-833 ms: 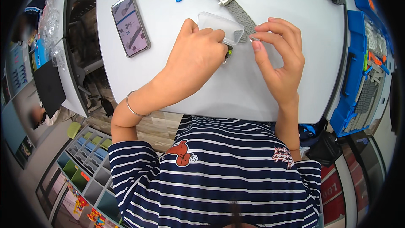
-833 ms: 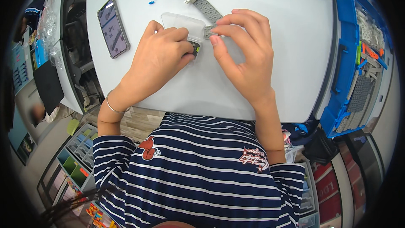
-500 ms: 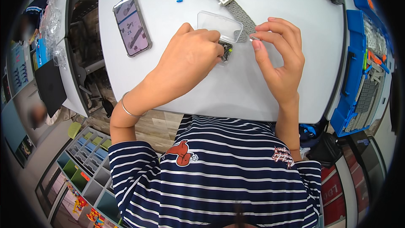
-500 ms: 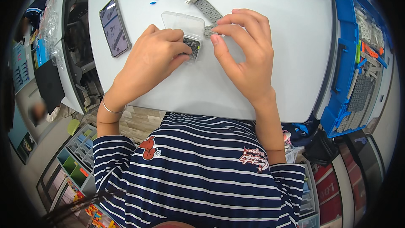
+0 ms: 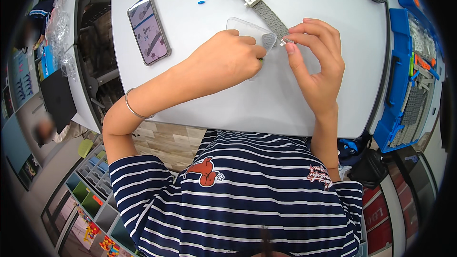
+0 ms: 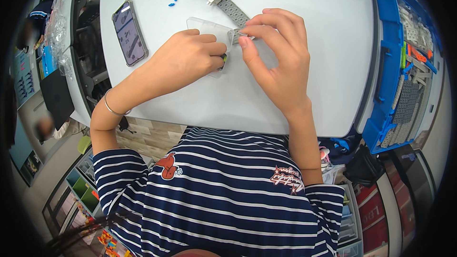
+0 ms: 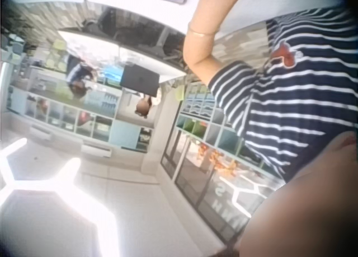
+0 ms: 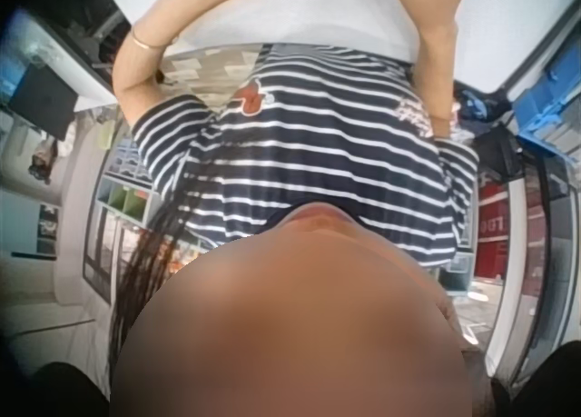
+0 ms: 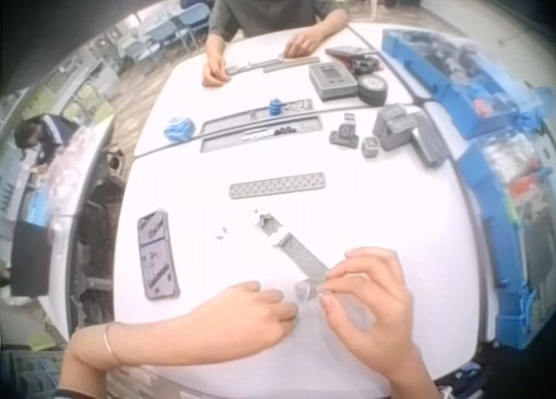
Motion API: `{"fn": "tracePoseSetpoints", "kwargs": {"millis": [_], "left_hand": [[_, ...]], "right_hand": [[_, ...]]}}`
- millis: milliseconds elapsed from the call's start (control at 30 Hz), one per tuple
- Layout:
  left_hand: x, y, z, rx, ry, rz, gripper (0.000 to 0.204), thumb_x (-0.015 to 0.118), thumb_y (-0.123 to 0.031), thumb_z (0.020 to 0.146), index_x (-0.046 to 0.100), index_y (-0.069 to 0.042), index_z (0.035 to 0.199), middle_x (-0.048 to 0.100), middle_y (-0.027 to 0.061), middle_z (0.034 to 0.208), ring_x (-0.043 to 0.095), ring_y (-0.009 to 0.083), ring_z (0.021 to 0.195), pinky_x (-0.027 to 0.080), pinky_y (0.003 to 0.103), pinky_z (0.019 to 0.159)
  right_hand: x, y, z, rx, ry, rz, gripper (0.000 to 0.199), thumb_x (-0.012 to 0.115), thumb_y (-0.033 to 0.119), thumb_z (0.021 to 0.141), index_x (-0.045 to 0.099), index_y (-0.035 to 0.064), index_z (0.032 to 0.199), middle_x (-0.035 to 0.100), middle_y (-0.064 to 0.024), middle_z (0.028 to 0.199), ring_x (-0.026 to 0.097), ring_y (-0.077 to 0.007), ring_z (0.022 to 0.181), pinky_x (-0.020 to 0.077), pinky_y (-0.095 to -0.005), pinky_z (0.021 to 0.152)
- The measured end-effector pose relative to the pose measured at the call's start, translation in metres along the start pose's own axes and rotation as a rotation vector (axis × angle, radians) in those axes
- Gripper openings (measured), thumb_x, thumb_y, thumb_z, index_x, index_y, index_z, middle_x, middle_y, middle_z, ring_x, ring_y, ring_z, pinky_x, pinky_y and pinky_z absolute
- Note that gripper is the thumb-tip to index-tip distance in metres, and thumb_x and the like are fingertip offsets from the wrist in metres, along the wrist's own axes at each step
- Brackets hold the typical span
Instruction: The person assembles a LEGO Technic model by selecting small parts from a container and attaching them to a long grey beam. They frequently consult a smartphone displaying assembly instructions, then connect additional beams and small components to build the structure.
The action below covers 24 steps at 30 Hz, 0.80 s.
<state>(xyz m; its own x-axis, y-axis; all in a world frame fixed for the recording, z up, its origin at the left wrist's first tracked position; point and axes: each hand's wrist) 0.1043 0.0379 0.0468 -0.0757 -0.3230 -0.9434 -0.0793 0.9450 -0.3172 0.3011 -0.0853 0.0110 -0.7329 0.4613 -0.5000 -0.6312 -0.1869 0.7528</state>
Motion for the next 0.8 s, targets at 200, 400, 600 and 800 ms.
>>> {"fn": "tracePoseSetpoints", "kwargs": {"millis": [200,400,600,800], "left_hand": [[0.003,-0.003,0.003,-0.023,-0.020,-0.002,0.004,0.074,-0.006,0.077,0.072,-0.007,0.073,0.067,0.0027,0.084,0.072,0.0214,0.081,0.058,0.038,0.068],[0.004,0.003,0.002,-0.065,0.034,-0.099,0.002,0.074,-0.005,0.079,0.073,-0.007,0.079,0.067,0.0034,0.082,0.073,0.0240,0.079,0.059,0.039,0.066],[-0.015,0.005,-0.005,-0.117,-0.066,-0.343,0.010,0.081,-0.010,0.085,0.079,-0.012,0.094,0.064,0.0017,0.081,0.066,0.0197,0.068,0.053,0.034,0.062],[-0.064,0.022,-0.025,-0.292,-0.357,-0.551,0.011,0.083,-0.004,0.087,0.078,-0.007,0.096,0.061,-0.0010,0.083,0.054,0.0088,0.066,0.040,0.022,0.056]], "right_hand": [[0.000,0.000,0.000,-0.004,-0.001,0.000,0.011,0.082,0.007,0.086,0.079,0.0052,0.096,0.074,-0.0064,0.108,0.063,-0.0320,0.120,0.0527,-0.0419,0.096],[0.000,-0.001,0.000,-0.009,0.000,0.007,0.011,0.081,0.007,0.086,0.078,0.0050,0.097,0.074,-0.0067,0.108,0.063,-0.0323,0.120,0.0529,-0.0424,0.096],[0.000,-0.002,-0.001,0.002,0.005,0.012,0.011,0.081,0.005,0.086,0.078,0.0052,0.097,0.074,-0.0069,0.108,0.063,-0.0320,0.118,0.0528,-0.0422,0.096],[-0.001,0.012,0.016,-0.005,0.056,0.036,0.013,0.082,0.007,0.085,0.080,0.0070,0.098,0.072,-0.0059,0.106,0.063,-0.0304,0.115,0.0528,-0.0421,0.096]]}}
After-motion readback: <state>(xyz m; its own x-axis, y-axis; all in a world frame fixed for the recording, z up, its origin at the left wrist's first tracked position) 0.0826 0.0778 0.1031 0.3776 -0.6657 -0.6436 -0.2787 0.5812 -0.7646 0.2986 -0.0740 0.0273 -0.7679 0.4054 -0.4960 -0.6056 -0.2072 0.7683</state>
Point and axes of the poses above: each hand's wrist, its own z-axis towards the middle knuckle, its own x-axis out of the palm, y = z × x
